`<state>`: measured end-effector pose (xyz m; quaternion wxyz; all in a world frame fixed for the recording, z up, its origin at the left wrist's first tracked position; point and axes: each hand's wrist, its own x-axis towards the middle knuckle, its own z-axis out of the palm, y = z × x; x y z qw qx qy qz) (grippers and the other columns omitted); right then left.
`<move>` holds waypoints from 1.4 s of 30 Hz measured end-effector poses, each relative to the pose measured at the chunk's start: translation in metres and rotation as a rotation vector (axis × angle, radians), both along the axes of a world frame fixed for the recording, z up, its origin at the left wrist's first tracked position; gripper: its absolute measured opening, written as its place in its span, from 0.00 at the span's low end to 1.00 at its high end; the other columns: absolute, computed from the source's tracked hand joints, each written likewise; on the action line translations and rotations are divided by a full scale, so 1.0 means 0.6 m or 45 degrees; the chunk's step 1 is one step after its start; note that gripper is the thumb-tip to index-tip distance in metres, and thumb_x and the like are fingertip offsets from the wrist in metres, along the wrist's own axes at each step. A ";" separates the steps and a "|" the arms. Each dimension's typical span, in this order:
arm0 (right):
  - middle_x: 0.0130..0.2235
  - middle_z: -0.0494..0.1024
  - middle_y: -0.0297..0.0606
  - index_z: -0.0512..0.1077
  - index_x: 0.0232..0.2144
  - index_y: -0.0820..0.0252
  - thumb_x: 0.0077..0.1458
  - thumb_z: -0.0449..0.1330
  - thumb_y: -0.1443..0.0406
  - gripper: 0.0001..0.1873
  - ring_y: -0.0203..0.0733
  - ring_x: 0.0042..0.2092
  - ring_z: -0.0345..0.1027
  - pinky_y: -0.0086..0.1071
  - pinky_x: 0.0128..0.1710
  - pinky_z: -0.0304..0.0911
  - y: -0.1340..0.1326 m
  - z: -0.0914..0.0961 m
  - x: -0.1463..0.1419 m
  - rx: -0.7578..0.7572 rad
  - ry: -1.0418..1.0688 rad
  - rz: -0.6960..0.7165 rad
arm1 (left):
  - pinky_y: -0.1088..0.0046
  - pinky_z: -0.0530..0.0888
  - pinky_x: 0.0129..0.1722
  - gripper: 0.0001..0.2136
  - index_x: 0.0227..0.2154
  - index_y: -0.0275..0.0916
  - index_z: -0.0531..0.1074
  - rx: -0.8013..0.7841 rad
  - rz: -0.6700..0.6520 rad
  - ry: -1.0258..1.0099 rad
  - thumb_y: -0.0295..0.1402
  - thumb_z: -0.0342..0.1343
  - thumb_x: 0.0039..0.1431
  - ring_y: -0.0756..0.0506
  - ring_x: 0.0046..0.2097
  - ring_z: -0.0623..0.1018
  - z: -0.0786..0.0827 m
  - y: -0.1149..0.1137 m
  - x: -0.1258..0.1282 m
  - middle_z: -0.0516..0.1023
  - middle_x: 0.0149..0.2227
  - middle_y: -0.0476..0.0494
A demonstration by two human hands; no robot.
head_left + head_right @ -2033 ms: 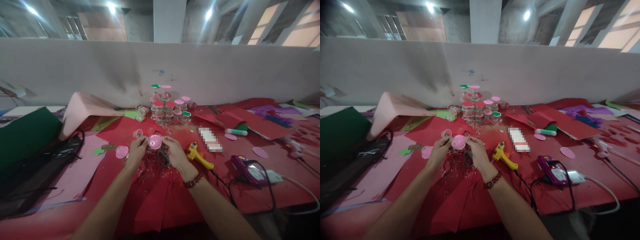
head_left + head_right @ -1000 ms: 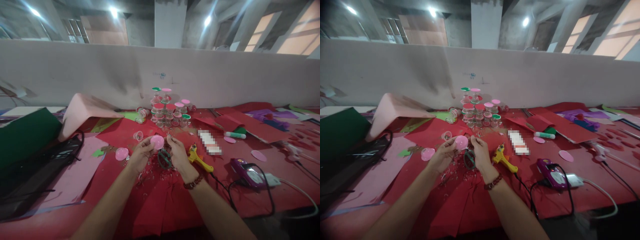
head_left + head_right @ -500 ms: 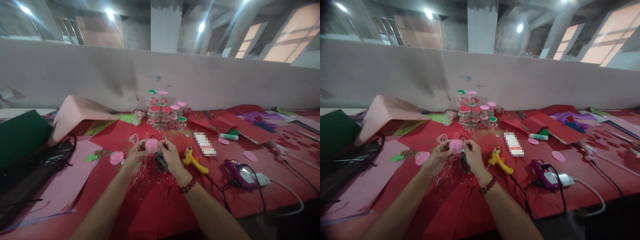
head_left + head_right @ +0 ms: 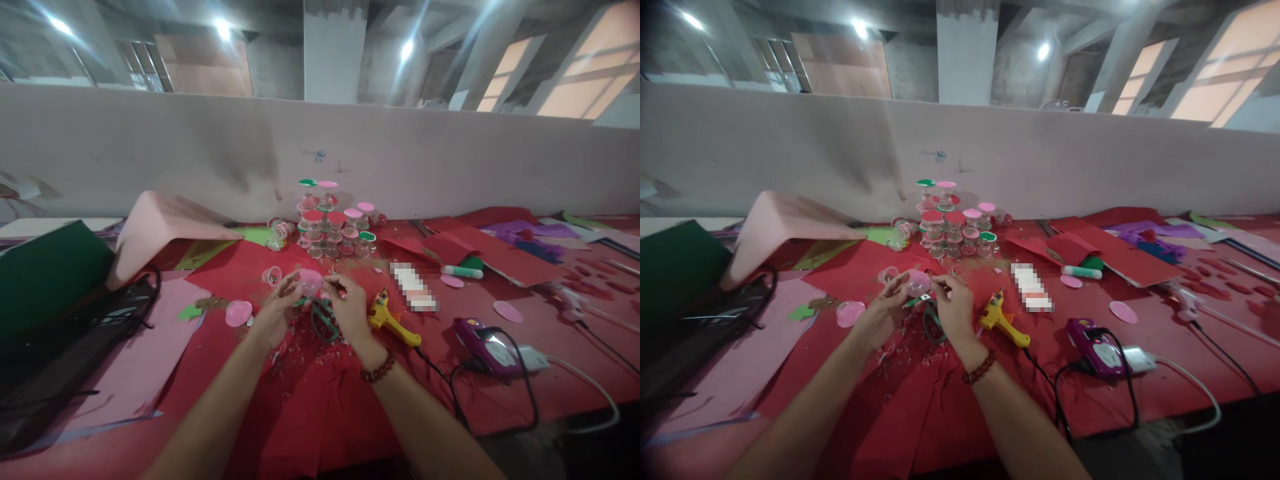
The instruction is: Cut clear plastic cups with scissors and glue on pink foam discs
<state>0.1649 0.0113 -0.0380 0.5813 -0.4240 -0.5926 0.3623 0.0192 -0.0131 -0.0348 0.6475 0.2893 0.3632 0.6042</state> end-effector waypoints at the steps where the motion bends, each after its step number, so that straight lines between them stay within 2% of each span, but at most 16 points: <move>1: 0.32 0.77 0.36 0.77 0.30 0.54 0.52 0.58 0.66 0.07 0.41 0.37 0.67 0.34 0.40 0.60 -0.002 0.003 0.003 0.113 -0.088 -0.028 | 0.70 0.74 0.41 0.16 0.42 0.43 0.73 -0.011 -0.018 -0.042 0.30 0.63 0.48 0.49 0.40 0.76 -0.001 0.001 0.000 0.76 0.40 0.47; 3: 0.34 0.78 0.36 0.78 0.31 0.52 0.53 0.57 0.68 0.09 0.42 0.40 0.67 0.36 0.45 0.58 -0.006 0.008 0.007 0.296 -0.215 -0.021 | 0.69 0.73 0.43 0.15 0.41 0.43 0.74 0.014 -0.052 -0.115 0.30 0.62 0.48 0.50 0.38 0.76 -0.002 0.002 0.000 0.77 0.38 0.48; 5: 0.34 0.78 0.36 0.78 0.30 0.51 0.54 0.58 0.68 0.09 0.42 0.40 0.67 0.37 0.47 0.58 -0.008 0.010 0.008 0.363 -0.246 0.016 | 0.70 0.72 0.46 0.17 0.43 0.43 0.73 0.073 -0.045 -0.139 0.27 0.63 0.47 0.50 0.38 0.77 0.000 0.003 -0.001 0.77 0.39 0.49; 10: 0.35 0.78 0.36 0.77 0.32 0.53 0.55 0.57 0.63 0.08 0.42 0.38 0.69 0.34 0.40 0.61 -0.009 0.008 0.001 0.226 -0.106 -0.001 | 0.69 0.69 0.50 0.21 0.44 0.44 0.73 0.173 0.012 -0.105 0.24 0.63 0.44 0.48 0.46 0.75 0.010 0.002 -0.004 0.76 0.46 0.49; 14: 0.30 0.77 0.35 0.74 0.34 0.54 0.59 0.52 0.59 0.12 0.39 0.30 0.68 0.30 0.31 0.59 -0.014 0.008 0.001 0.109 -0.163 0.032 | 0.72 0.70 0.46 0.19 0.40 0.43 0.72 0.169 0.075 -0.011 0.23 0.64 0.42 0.50 0.41 0.76 0.007 0.001 -0.004 0.76 0.39 0.51; 19: 0.20 0.70 0.32 0.71 0.25 0.55 0.61 0.50 0.57 0.17 0.37 0.24 0.62 0.29 0.27 0.53 -0.020 0.005 -0.001 0.126 -0.395 -0.008 | 0.75 0.71 0.41 0.17 0.38 0.44 0.71 0.149 0.066 0.064 0.25 0.65 0.42 0.51 0.36 0.76 0.001 -0.001 0.000 0.74 0.34 0.53; 21: 0.23 0.72 0.33 0.72 0.28 0.55 0.59 0.52 0.58 0.13 0.37 0.25 0.64 0.29 0.28 0.54 -0.021 0.004 -0.002 0.137 -0.358 -0.006 | 0.75 0.71 0.41 0.17 0.37 0.43 0.72 0.138 0.077 0.100 0.26 0.65 0.42 0.51 0.37 0.76 0.004 -0.002 0.003 0.74 0.33 0.52; 23: 0.28 0.75 0.34 0.73 0.36 0.54 0.57 0.55 0.59 0.09 0.38 0.29 0.67 0.29 0.31 0.57 -0.020 0.004 -0.004 0.144 -0.277 0.035 | 0.76 0.71 0.41 0.17 0.36 0.42 0.72 0.148 0.103 0.173 0.26 0.66 0.41 0.50 0.38 0.76 0.007 -0.003 0.004 0.75 0.35 0.51; 25: 0.32 0.76 0.35 0.74 0.39 0.52 0.56 0.57 0.60 0.10 0.39 0.33 0.68 0.30 0.35 0.59 -0.019 0.005 -0.005 0.170 -0.243 0.087 | 0.76 0.70 0.41 0.16 0.36 0.41 0.73 0.172 0.122 0.239 0.26 0.66 0.40 0.50 0.40 0.75 0.008 -0.002 0.004 0.75 0.37 0.49; 31: 0.37 0.76 0.38 0.78 0.36 0.49 0.54 0.59 0.63 0.08 0.42 0.40 0.68 0.34 0.42 0.61 -0.009 0.005 -0.006 0.273 -0.222 0.119 | 0.76 0.70 0.38 0.17 0.39 0.41 0.73 0.106 0.138 0.172 0.29 0.65 0.43 0.51 0.35 0.75 0.004 0.000 -0.001 0.74 0.33 0.50; 33: 0.35 0.77 0.37 0.78 0.34 0.49 0.54 0.59 0.64 0.08 0.42 0.39 0.69 0.34 0.42 0.61 -0.008 0.005 -0.005 0.252 -0.184 0.150 | 0.75 0.69 0.38 0.17 0.41 0.41 0.73 0.115 0.057 0.174 0.30 0.64 0.46 0.50 0.36 0.75 0.007 -0.003 0.001 0.75 0.35 0.48; 36: 0.33 0.78 0.36 0.77 0.31 0.52 0.55 0.58 0.63 0.07 0.42 0.37 0.69 0.33 0.40 0.61 -0.008 0.008 -0.001 0.214 -0.170 0.087 | 0.73 0.68 0.42 0.19 0.43 0.40 0.73 0.170 -0.074 0.228 0.29 0.64 0.45 0.47 0.42 0.74 0.013 -0.008 0.007 0.75 0.41 0.44; 39: 0.32 0.77 0.36 0.75 0.29 0.54 0.54 0.57 0.64 0.06 0.41 0.36 0.68 0.32 0.38 0.60 -0.008 0.010 0.001 0.187 -0.188 0.044 | 0.73 0.68 0.43 0.17 0.39 0.39 0.73 0.193 -0.088 0.280 0.27 0.65 0.42 0.46 0.43 0.73 0.015 -0.009 0.011 0.76 0.41 0.45; 42: 0.31 0.76 0.35 0.73 0.27 0.55 0.53 0.57 0.64 0.06 0.40 0.35 0.67 0.31 0.38 0.59 -0.006 0.008 -0.002 0.128 -0.152 0.054 | 0.76 0.67 0.36 0.14 0.31 0.38 0.72 0.192 -0.070 0.303 0.26 0.67 0.39 0.49 0.36 0.73 0.013 -0.008 0.009 0.74 0.32 0.49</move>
